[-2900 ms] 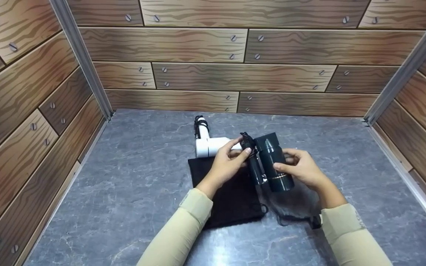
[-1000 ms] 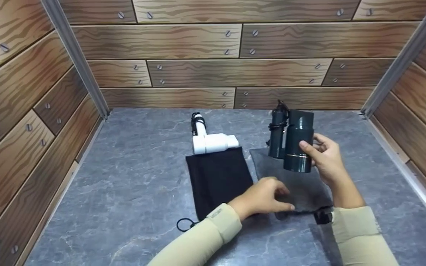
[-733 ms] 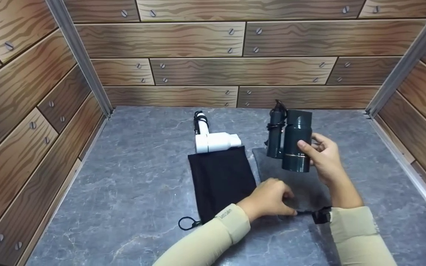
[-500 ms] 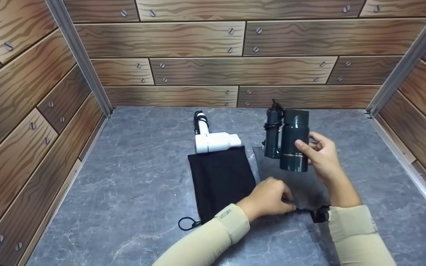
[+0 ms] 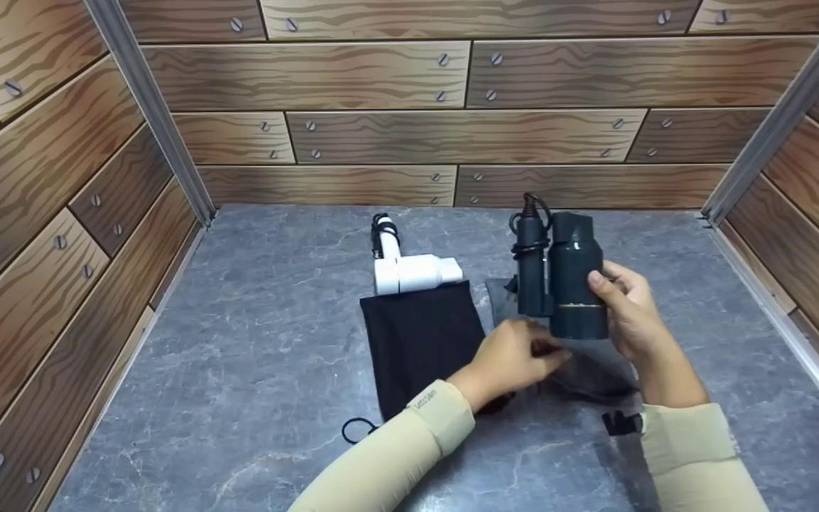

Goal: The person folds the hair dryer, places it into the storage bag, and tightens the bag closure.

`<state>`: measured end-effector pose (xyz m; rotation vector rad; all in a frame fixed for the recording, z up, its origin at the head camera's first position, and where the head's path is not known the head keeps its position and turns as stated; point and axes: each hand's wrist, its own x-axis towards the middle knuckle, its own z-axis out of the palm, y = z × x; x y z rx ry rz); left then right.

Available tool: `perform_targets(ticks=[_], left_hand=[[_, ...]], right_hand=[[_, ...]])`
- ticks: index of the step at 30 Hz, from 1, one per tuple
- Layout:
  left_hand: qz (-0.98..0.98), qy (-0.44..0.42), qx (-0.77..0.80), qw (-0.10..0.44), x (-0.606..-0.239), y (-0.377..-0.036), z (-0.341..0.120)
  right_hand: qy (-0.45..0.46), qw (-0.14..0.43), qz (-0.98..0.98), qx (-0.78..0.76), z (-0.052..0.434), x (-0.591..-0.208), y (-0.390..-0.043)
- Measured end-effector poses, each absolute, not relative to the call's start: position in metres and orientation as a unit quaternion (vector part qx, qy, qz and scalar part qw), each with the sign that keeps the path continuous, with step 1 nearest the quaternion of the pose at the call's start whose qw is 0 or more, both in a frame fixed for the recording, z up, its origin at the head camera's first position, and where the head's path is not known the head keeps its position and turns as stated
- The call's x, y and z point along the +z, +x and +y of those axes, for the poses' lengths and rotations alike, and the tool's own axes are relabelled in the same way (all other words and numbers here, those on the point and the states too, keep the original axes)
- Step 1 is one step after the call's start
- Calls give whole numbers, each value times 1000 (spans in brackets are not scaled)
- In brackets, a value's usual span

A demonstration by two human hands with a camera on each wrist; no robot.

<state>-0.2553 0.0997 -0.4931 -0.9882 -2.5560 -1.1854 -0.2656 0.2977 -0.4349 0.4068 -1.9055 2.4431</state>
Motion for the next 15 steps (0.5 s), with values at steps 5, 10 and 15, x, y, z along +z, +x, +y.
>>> perform_targets(ticks=[5,10,15], left_hand=[[-833,-300,-453,100,-487,-263,93],[-833,-299,-451,118,-483,-271,88],[-830,-283,-462,132,-479,-275,85]], right_hand=[[176,-11,-596,783,301,-433,-261],[231,-26,-561,795,307,-431,-260],[247,-33,-535,807,312,-430,-260]])
